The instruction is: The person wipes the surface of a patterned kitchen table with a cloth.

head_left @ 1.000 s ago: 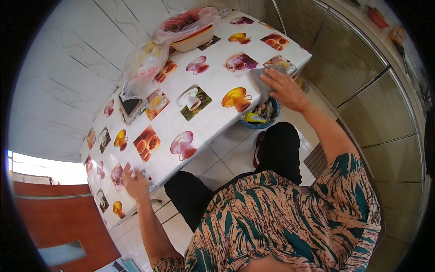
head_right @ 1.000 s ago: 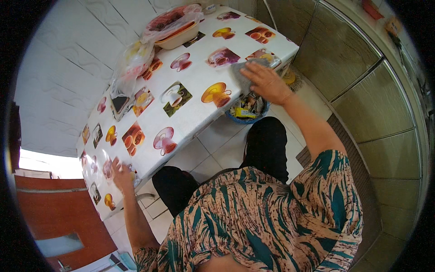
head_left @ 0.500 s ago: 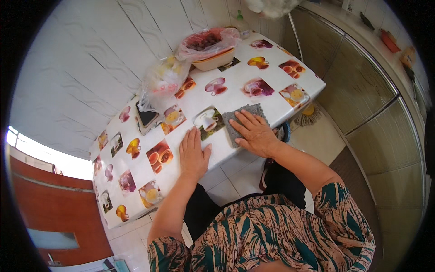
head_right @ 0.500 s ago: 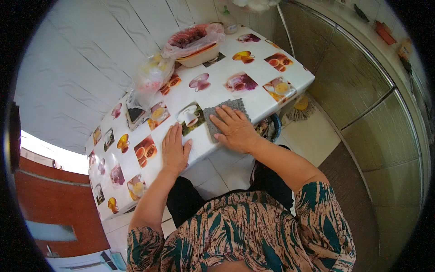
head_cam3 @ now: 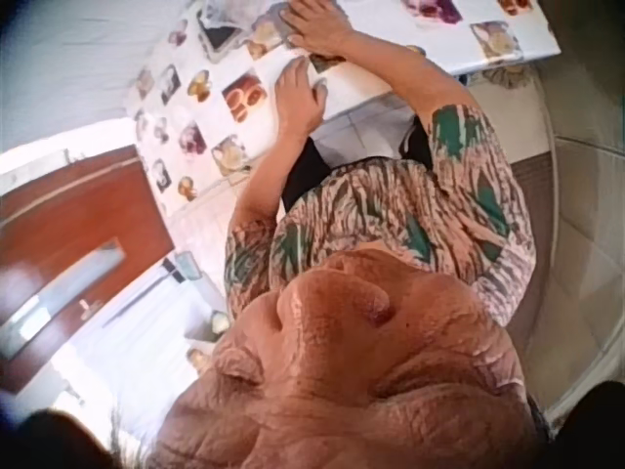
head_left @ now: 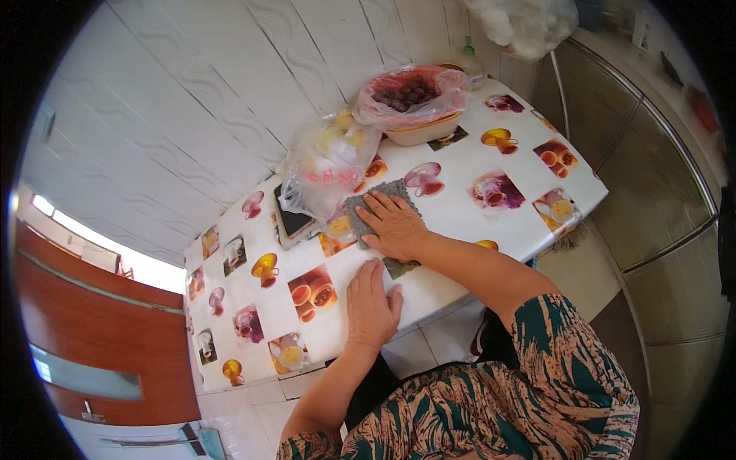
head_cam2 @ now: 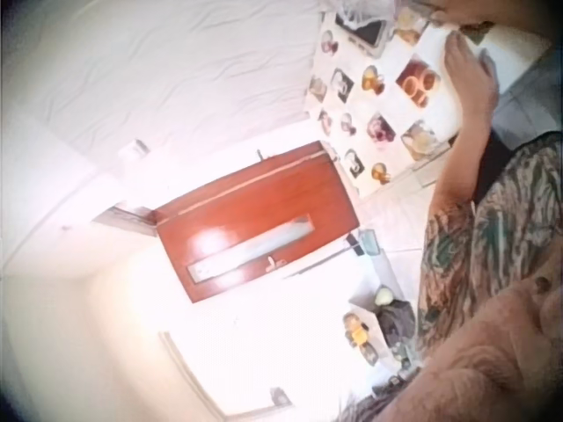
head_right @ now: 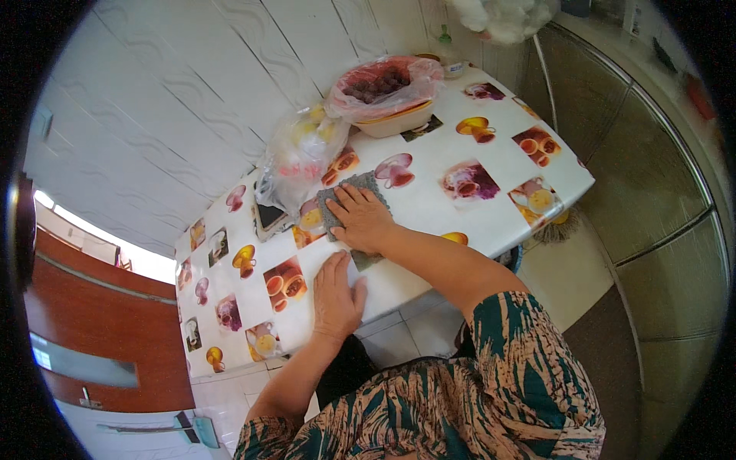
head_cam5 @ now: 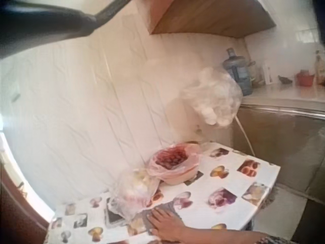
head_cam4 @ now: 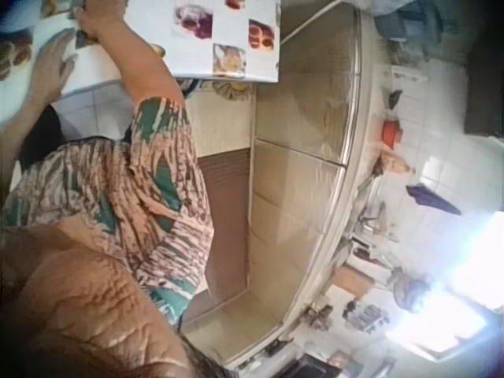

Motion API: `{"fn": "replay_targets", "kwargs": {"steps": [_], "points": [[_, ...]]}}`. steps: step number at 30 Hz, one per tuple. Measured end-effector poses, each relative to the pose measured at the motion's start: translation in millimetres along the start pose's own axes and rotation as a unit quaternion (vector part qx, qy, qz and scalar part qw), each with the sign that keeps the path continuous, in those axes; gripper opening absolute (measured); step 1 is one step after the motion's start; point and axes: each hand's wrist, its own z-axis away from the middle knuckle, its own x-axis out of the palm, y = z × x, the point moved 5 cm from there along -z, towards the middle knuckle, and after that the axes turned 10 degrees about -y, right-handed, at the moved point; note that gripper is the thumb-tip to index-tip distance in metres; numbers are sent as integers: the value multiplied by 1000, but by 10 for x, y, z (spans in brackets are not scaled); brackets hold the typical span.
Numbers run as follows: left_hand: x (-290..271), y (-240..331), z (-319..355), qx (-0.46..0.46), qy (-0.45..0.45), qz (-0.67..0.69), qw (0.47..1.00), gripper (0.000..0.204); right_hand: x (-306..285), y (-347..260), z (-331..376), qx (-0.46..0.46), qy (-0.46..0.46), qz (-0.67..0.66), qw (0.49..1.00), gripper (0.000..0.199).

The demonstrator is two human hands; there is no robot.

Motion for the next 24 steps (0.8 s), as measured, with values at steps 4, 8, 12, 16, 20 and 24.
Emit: {"fn": "replay_targets", "kwargs": {"steps": [4, 8, 12, 16, 20, 24], "points": [[-24, 31, -44, -9, -25, 0, 1000, 53, 65, -108, -413, 12, -23, 3, 1000, 63], [-48, 51, -63, -3, -13, 16, 1000, 54, 106, -145, -617, -40, -10, 5, 999, 58], [-50, 31, -62, -19, -29, 10, 999, 54, 51, 45, -625, -78, -36, 13, 996, 61], [-43, 47, -86, -22, -38, 3, 999, 53, -63, 640, -495, -46, -18, 21, 999, 63], [-5, 41, -85, -21, -41, -11, 999, 54, -254, 1245, -115, 25, 12, 42, 999, 63], [-13, 4, -43, -15, -26, -29, 999, 54, -441, 1637, 426, 80, 28, 55, 995, 61]]}}
